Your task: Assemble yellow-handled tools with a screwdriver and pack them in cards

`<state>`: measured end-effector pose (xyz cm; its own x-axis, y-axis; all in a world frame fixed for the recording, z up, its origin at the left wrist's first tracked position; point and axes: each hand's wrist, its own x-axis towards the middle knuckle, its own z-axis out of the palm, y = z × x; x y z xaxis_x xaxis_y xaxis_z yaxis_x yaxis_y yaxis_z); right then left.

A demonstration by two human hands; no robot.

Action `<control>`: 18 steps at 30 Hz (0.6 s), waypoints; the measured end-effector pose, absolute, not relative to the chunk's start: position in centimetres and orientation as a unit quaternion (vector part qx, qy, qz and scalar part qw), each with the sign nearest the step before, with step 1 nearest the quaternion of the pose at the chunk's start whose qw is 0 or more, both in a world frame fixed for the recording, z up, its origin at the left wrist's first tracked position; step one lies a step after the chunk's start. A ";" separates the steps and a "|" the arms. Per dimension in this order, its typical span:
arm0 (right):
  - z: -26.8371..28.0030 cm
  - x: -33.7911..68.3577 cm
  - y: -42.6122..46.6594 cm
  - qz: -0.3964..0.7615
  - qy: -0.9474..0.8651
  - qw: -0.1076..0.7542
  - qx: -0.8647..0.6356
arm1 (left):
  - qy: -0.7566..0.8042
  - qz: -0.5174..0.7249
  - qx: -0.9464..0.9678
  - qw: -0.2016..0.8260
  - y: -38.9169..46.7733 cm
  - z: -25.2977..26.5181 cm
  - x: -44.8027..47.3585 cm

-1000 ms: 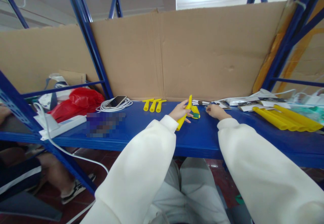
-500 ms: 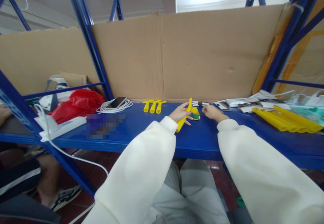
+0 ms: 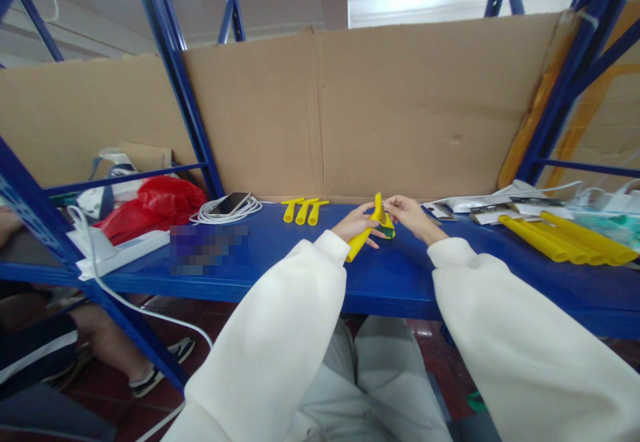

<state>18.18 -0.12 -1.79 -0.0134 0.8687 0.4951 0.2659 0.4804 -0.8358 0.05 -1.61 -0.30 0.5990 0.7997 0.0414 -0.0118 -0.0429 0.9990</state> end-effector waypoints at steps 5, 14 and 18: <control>-1.8 18.2 -0.2 0.278 -0.656 0.557 -0.426 | 0.305 0.325 0.641 0.625 -1.7 -0.3 0.0; -1.9 18.0 -0.5 0.272 -0.665 0.554 -0.420 | 0.311 0.316 0.644 0.624 -1.7 -0.4 0.1; -1.9 17.9 -0.6 0.273 -0.656 0.553 -0.434 | 0.299 0.317 0.646 0.626 -1.7 -0.4 0.0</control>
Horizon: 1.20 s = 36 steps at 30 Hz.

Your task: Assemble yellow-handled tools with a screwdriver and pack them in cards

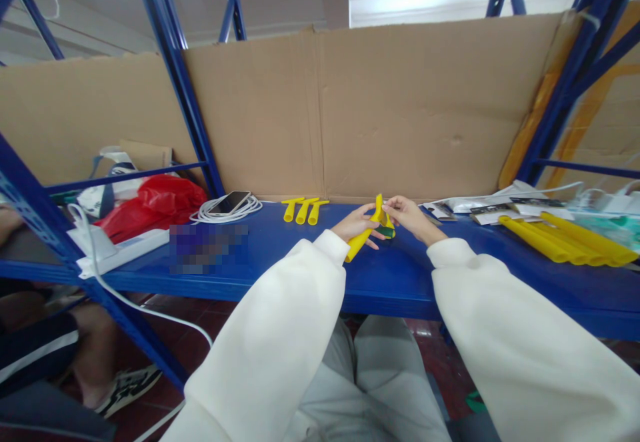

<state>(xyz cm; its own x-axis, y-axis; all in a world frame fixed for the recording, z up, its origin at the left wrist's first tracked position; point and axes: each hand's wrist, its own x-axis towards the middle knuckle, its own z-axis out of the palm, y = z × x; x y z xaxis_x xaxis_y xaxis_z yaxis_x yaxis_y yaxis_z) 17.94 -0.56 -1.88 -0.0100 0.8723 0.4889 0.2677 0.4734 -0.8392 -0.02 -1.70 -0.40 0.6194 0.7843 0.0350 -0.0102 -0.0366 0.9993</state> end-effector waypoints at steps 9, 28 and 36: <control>-1.7 17.9 -0.9 0.302 -0.625 0.560 -0.451 | 0.260 0.307 0.655 0.640 -0.9 -0.7 -0.2; -2.7 18.8 0.5 0.209 -0.638 0.564 -0.480 | 0.262 0.313 0.642 0.649 -1.2 -0.6 -0.3; -2.8 19.8 0.5 0.161 -0.724 0.415 -0.527 | 0.330 0.342 0.630 0.615 -1.1 -0.6 0.1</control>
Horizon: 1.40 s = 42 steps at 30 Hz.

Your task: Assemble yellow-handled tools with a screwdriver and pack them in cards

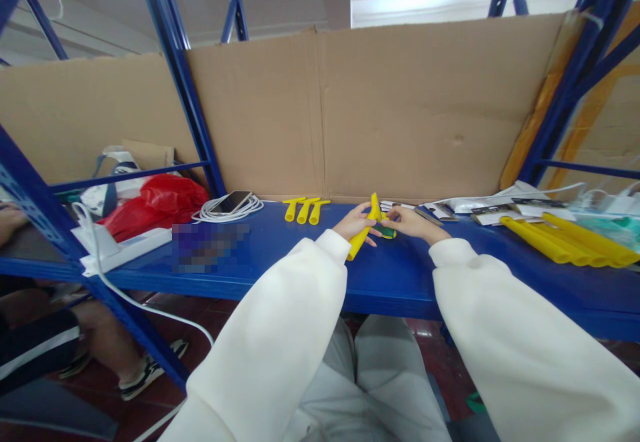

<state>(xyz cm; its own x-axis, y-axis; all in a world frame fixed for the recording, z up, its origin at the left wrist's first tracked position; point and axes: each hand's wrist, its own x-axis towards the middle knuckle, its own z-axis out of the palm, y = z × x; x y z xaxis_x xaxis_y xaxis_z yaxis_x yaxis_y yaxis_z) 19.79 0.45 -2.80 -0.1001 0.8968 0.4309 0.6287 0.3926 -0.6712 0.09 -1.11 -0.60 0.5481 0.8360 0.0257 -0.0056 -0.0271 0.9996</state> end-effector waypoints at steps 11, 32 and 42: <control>-2.1 19.7 -0.3 0.156 -0.821 0.277 -0.475 | 0.399 0.406 0.567 0.596 -1.8 0.1 0.2; -0.6 20.7 0.4 0.149 -0.516 0.662 -0.523 | 0.421 0.406 0.528 0.617 -1.0 -0.4 -0.3; -0.3 20.3 0.1 0.222 -0.504 0.676 -0.489 | 0.423 0.401 0.531 0.616 -1.3 -0.3 -0.2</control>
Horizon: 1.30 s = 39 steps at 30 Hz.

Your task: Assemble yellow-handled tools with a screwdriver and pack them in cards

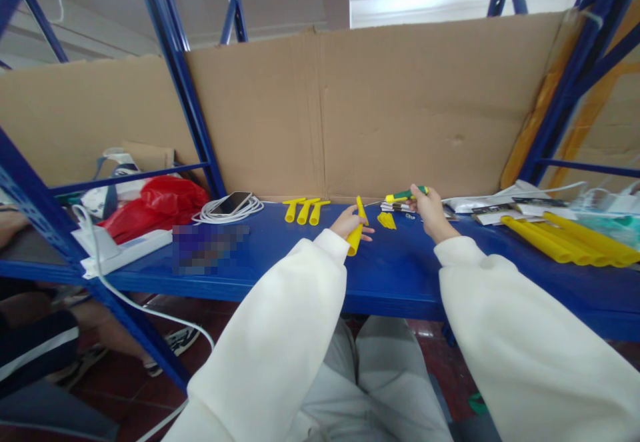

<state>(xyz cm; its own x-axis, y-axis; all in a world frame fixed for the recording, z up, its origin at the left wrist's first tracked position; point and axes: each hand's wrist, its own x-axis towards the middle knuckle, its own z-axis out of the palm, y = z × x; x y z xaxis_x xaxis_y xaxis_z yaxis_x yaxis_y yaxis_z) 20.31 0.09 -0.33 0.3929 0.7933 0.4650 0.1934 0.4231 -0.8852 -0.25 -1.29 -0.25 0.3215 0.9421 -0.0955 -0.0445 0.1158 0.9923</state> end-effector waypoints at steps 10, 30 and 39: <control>0.2 19.6 -0.8 0.233 -0.473 0.688 -0.499 | 0.421 0.393 0.539 0.615 -1.9 0.1 -0.2; 0.8 19.0 -1.6 0.268 -0.441 0.718 -0.467 | 0.432 0.395 0.535 0.610 -2.0 0.3 -0.2; 0.8 18.9 -1.7 0.280 -0.428 0.722 -0.467 | 0.413 0.402 0.530 0.622 -1.6 0.0 -0.2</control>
<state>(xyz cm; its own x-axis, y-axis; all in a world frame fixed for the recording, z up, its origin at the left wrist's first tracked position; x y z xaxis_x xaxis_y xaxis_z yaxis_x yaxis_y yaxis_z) 18.93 -1.70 0.80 0.4774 0.8029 0.3569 -0.0040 0.4081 -0.9129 -0.19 -1.60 -0.03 0.3358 0.9379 -0.0868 -0.0625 0.1142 0.9915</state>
